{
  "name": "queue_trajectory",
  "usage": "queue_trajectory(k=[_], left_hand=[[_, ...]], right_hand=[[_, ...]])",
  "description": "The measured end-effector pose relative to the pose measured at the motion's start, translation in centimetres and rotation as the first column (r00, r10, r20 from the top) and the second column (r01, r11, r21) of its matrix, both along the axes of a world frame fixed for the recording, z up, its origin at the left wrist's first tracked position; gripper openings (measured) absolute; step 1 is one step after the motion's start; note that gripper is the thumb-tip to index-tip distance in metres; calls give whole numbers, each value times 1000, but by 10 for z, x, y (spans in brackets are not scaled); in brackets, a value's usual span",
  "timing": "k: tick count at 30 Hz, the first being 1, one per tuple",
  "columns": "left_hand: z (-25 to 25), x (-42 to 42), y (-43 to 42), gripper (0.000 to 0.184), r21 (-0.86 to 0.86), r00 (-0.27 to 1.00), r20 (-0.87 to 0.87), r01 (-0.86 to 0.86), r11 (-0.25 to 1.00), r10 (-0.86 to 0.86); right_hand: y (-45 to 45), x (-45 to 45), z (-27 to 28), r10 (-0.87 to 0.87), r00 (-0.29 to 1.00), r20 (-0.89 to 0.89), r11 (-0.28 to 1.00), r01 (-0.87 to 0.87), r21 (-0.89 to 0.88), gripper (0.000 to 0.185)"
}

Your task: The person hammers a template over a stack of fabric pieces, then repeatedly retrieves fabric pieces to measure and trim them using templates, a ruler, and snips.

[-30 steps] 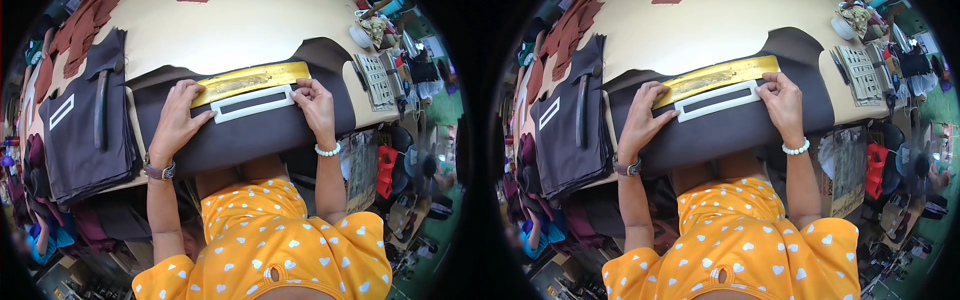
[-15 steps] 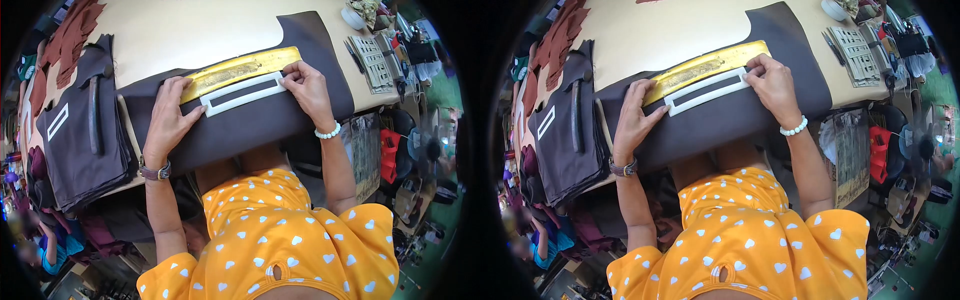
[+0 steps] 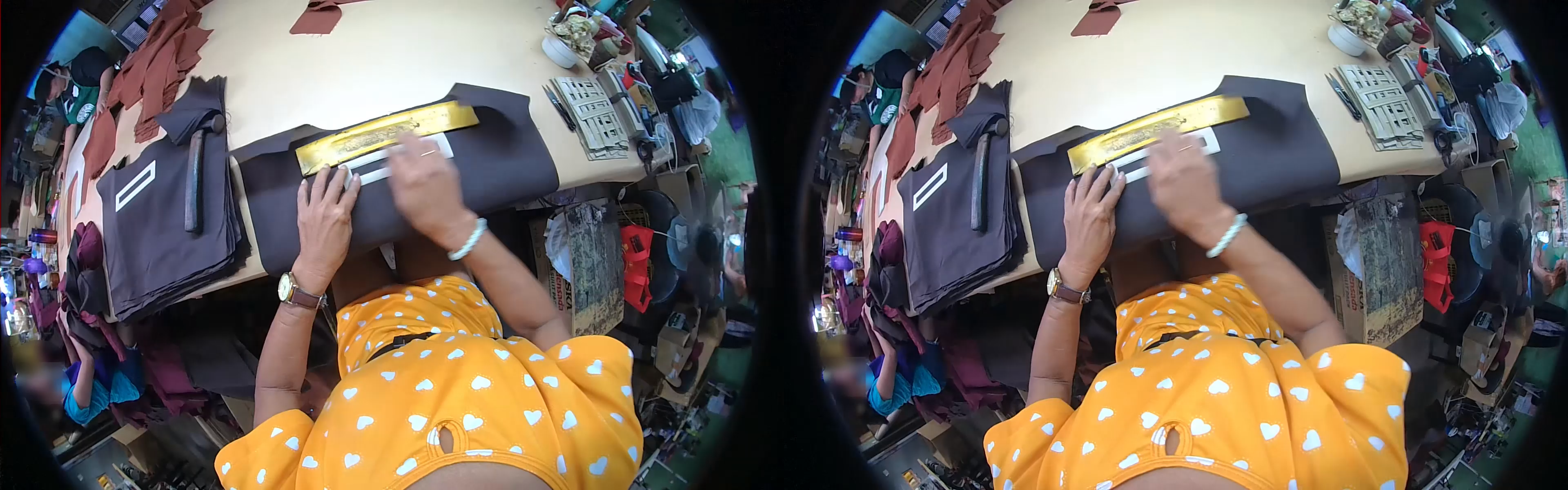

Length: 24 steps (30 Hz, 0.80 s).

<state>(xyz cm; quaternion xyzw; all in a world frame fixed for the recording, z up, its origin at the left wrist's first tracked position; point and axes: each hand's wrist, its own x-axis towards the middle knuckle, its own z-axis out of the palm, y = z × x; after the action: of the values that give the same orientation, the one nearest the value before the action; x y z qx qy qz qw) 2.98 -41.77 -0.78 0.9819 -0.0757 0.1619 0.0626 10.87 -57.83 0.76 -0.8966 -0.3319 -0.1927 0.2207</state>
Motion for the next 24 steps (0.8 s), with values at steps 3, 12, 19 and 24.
queue_trajectory(k=[3,12,19,24], left_hand=[[-3,-2,-1,42,-54,999,25,-23,998,24],[9,-2,0,45,107,997,-61,-33,994,39],[4,-1,0,41,205,1000,-4,-22,979,23],[0,-6,-2,38,57,1000,19,-15,998,14]], right_hand=[[37,-25,-20,199,943,-267,976,-166,142,55],[-28,-3,-25,-38,993,-107,998,33,-46,68],[-51,10,-32,-93,992,-86,995,89,-49,66],[-53,8,-33,-112,988,-104,991,103,-83,62]])
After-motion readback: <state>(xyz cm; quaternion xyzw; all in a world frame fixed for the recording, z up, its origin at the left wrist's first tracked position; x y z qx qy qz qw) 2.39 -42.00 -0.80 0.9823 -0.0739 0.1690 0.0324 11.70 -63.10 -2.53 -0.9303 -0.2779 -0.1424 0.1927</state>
